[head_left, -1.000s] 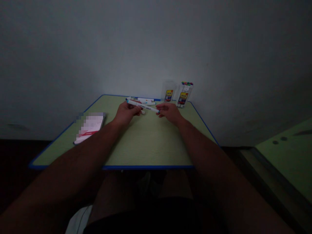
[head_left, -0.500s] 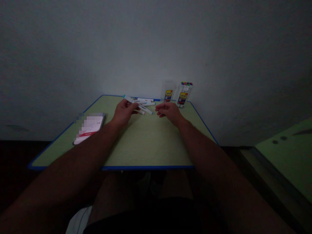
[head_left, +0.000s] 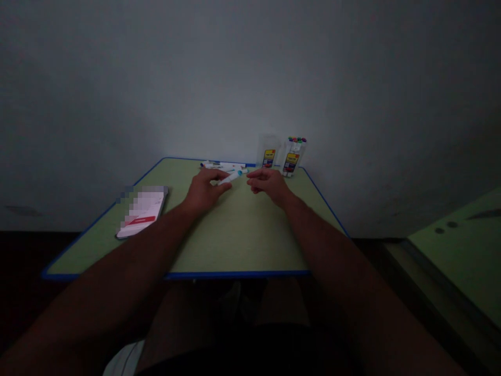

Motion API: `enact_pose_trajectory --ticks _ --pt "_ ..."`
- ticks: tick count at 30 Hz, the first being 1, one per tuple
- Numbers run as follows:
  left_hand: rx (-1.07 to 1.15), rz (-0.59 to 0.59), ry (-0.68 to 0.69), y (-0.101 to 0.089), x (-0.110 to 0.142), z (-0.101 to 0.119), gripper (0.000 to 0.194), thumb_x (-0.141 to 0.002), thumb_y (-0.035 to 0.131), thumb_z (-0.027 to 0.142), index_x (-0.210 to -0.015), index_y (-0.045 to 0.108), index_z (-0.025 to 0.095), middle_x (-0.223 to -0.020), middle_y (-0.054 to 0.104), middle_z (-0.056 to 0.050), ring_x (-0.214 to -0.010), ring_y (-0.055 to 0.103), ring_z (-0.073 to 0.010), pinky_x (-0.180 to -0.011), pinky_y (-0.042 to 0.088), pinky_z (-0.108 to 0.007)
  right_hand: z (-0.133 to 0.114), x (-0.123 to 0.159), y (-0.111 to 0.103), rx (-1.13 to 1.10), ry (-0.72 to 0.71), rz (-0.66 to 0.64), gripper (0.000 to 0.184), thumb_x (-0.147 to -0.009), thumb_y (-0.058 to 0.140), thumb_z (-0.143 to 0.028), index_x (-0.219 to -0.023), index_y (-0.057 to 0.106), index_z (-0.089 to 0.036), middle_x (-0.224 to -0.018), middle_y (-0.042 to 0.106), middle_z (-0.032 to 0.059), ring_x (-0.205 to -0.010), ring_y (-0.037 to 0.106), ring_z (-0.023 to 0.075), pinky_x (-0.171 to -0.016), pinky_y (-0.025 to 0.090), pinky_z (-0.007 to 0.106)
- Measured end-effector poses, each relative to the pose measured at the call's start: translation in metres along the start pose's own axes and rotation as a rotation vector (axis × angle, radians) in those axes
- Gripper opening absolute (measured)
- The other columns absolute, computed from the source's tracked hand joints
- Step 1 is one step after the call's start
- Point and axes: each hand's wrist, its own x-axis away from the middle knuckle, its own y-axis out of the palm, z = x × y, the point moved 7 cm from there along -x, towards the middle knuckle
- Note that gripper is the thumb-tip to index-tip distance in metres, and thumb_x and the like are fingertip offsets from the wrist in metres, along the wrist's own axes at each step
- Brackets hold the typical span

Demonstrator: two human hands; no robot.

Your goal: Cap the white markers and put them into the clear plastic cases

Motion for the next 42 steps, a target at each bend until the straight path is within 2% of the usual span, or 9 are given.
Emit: enact_pose_trajectory --ticks 5,8,14,19,24,30,35,42 --pt "-0.067 -0.106 0.048 0.007 0.002 0.004 0.017 -0.076 0.077 0.024 -0.093 0.077 0.022 -0.096 0.076 -0.005 -0.097 0.065 -0.0243 -0.092 0.05 -0.042 -0.001 0.001 0.012 -0.028 -0.026 -0.073 0.041 -0.06 0.087 -0.031 -0.095 0.073 -0.016 -0.068 0.07 -0.0011 -0.054 0.06 0.0093 -0.053 0.052 0.024" --pt "-0.085 -0.172 0.05 0.012 0.003 0.008 0.017 -0.077 0.075 0.027 -0.094 0.078 0.025 -0.093 0.075 -0.004 -0.094 0.064 -0.0247 -0.089 0.05 -0.042 -0.002 0.0 0.015 0.001 -0.051 -0.077 0.035 -0.061 0.087 -0.03 -0.09 0.072 -0.017 -0.064 0.069 -0.0024 -0.053 0.06 0.009 -0.051 0.05 0.022" --pt "-0.106 -0.219 0.047 0.016 0.002 0.01 0.019 -0.078 0.072 0.032 -0.095 0.078 0.024 -0.093 0.075 -0.006 -0.094 0.063 -0.0261 -0.089 0.048 -0.041 -0.002 0.0 0.011 0.033 -0.032 -0.016 0.024 -0.065 0.084 -0.031 -0.082 0.073 -0.019 -0.061 0.069 -0.0013 -0.054 0.063 0.011 -0.053 0.053 0.024" --pt "-0.135 -0.215 0.003 0.014 0.0 0.002 0.02 -0.078 0.069 0.03 -0.096 0.077 0.023 -0.096 0.075 -0.007 -0.093 0.064 -0.0262 -0.088 0.049 -0.041 -0.003 -0.002 -0.005 -0.012 -0.008 0.077 0.027 -0.064 0.084 -0.033 -0.083 0.071 -0.019 -0.062 0.069 -0.0016 -0.054 0.064 0.011 -0.053 0.053 0.023" --pt "-0.159 -0.231 -0.022 0.013 -0.002 -0.007 0.023 -0.081 0.066 0.034 -0.098 0.077 0.022 -0.1 0.075 -0.008 -0.094 0.065 -0.0261 -0.089 0.049 -0.04 -0.007 -0.002 -0.031 -0.105 0.005 0.234 0.03 -0.064 0.085 -0.033 -0.084 0.069 -0.018 -0.068 0.07 -0.0018 -0.06 0.068 0.0116 -0.054 0.055 0.022" --pt "-0.214 -0.22 -0.016 0.014 -0.004 -0.016 0.032 -0.085 0.059 0.039 -0.106 0.075 0.022 -0.1 0.075 -0.009 -0.092 0.066 -0.025 -0.086 0.051 -0.038 -0.025 -0.005 -0.073 -0.182 0.002 0.487 0.018 -0.074 0.078 -0.024 -0.087 0.066 -0.018 -0.07 0.07 -0.0018 -0.057 0.066 0.0104 -0.049 0.054 0.02" --pt "-0.294 -0.262 0.0 0.017 -0.003 -0.02 0.037 -0.082 0.059 0.04 -0.107 0.074 0.018 -0.107 0.073 -0.012 -0.099 0.066 -0.0279 -0.091 0.051 -0.039 -0.053 -0.004 -0.12 -0.168 -0.057 0.68 0.007 -0.08 0.068 -0.017 -0.087 0.065 -0.016 -0.062 0.065 -0.0035 -0.052 0.062 0.0092 -0.046 0.053 0.018" --pt "-0.378 -0.336 -0.027 0.022 -0.004 -0.026 0.04 -0.08 0.059 0.039 -0.111 0.075 0.018 -0.114 0.072 -0.014 -0.102 0.067 -0.0298 -0.092 0.051 -0.04 -0.104 0.0 -0.198 0.012 -0.166 0.949 0.014 -0.079 0.068 -0.015 -0.089 0.059 -0.018 -0.072 0.062 -0.0041 -0.055 0.063 0.0076 -0.047 0.053 0.016"
